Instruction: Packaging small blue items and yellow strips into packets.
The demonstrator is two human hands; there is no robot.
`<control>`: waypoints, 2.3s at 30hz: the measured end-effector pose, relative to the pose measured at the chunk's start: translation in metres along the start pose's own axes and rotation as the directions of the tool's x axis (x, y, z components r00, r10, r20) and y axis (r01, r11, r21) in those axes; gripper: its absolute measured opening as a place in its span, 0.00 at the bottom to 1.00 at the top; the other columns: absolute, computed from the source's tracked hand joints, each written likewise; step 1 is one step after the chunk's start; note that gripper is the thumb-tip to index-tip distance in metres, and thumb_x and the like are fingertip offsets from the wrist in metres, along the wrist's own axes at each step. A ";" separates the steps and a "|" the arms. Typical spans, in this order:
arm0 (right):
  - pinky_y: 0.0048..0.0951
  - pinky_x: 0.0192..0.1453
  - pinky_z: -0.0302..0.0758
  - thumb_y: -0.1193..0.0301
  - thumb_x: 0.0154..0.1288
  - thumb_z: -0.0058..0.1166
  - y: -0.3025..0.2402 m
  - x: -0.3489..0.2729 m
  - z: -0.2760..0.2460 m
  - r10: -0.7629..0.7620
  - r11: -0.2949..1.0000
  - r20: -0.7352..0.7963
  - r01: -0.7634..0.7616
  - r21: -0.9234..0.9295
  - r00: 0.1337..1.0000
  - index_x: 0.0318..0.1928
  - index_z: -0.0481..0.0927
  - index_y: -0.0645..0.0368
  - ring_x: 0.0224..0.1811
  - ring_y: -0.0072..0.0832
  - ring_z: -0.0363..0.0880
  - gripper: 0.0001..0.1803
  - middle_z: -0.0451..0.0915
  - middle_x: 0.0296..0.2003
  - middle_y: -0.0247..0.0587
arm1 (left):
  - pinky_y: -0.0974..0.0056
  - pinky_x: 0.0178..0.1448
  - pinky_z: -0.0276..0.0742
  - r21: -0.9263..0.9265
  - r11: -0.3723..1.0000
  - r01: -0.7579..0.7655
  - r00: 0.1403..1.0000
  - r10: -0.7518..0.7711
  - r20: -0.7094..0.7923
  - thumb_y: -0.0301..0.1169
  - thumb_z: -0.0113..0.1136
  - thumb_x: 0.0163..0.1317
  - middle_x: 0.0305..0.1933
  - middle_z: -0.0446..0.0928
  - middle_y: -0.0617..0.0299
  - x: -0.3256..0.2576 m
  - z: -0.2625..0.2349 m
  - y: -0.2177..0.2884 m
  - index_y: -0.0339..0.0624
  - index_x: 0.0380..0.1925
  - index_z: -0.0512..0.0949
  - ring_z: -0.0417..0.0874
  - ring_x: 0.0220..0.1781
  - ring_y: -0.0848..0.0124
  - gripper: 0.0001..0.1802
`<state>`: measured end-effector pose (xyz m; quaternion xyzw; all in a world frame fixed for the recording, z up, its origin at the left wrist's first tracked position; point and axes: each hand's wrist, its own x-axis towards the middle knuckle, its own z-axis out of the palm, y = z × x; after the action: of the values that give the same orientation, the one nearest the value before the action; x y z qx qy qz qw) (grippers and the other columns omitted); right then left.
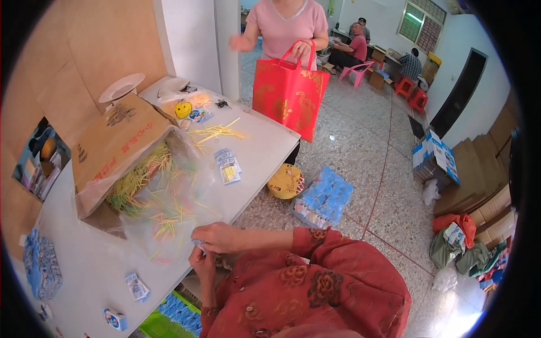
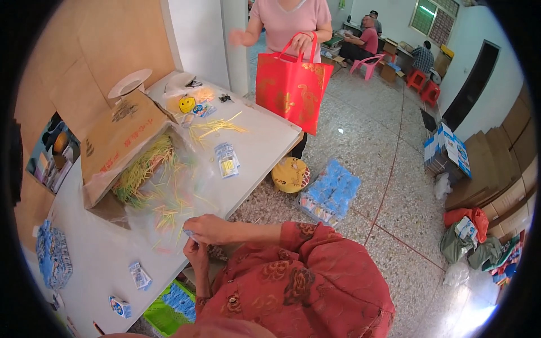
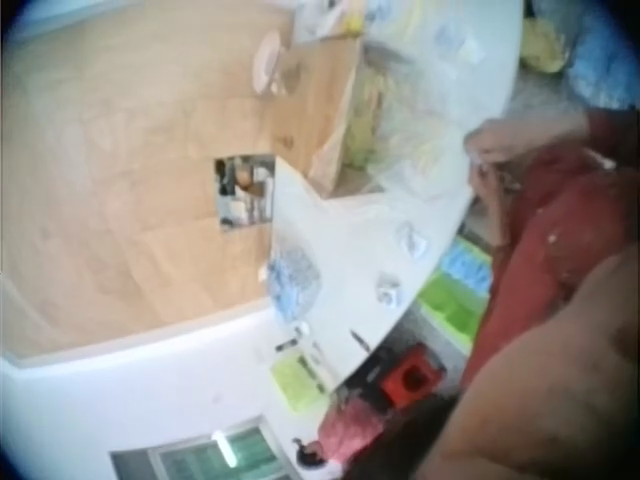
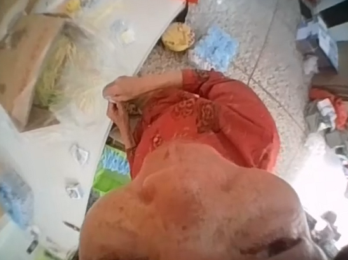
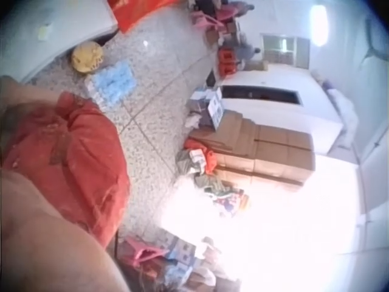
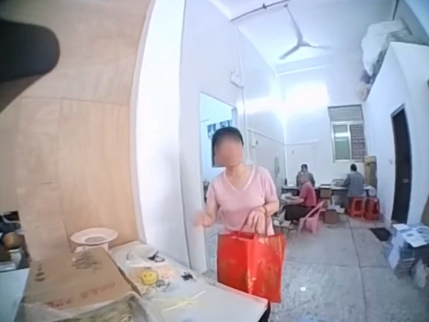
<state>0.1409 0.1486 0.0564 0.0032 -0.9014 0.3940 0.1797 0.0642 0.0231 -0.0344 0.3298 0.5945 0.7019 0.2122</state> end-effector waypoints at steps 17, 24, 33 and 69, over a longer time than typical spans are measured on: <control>0.44 0.39 0.72 0.72 0.50 0.53 0.000 -0.002 0.002 -0.017 0.995 0.047 0.022 -0.094 0.999 0.34 0.70 0.61 0.38 0.48 0.75 0.11 0.74 0.32 0.48 | 0.74 0.32 0.65 0.019 1.000 -0.024 0.999 0.024 -0.021 0.24 0.57 0.57 0.26 0.72 0.68 -0.003 0.001 -0.002 0.33 0.28 0.73 0.68 0.30 0.81 0.05; 0.44 0.40 0.72 0.70 0.50 0.54 -0.001 -0.003 0.002 -0.024 0.993 0.056 0.030 -0.118 0.998 0.33 0.70 0.61 0.38 0.46 0.75 0.11 0.74 0.33 0.46 | 0.74 0.30 0.63 0.047 0.996 -0.070 0.996 0.072 -0.051 0.24 0.58 0.56 0.25 0.71 0.68 -0.002 0.001 -0.007 0.32 0.26 0.73 0.66 0.28 0.81 0.05; 0.45 0.34 0.73 0.70 0.50 0.54 -0.002 -0.004 0.005 -0.011 0.970 0.081 0.031 -0.243 0.997 0.32 0.70 0.60 0.34 0.46 0.77 0.10 0.76 0.31 0.44 | 0.73 0.28 0.60 0.107 0.992 -0.072 0.996 0.078 -0.050 0.23 0.57 0.54 0.23 0.69 0.69 -0.005 -0.001 -0.008 0.32 0.26 0.72 0.64 0.27 0.82 0.05; 0.38 0.37 0.75 0.74 0.48 0.51 -0.004 0.002 0.012 -0.101 0.954 0.067 0.116 -0.277 0.993 0.27 0.73 0.62 0.38 0.41 0.76 0.06 0.75 0.31 0.44 | 0.74 0.30 0.62 0.107 0.992 -0.068 0.994 0.077 -0.083 0.22 0.56 0.55 0.24 0.69 0.68 -0.009 -0.001 0.006 0.32 0.27 0.72 0.66 0.28 0.81 0.04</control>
<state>0.1362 0.1376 0.0521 0.0374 -0.9509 0.2518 0.1761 0.0704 0.0151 -0.0305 0.3311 0.6268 0.6907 0.1432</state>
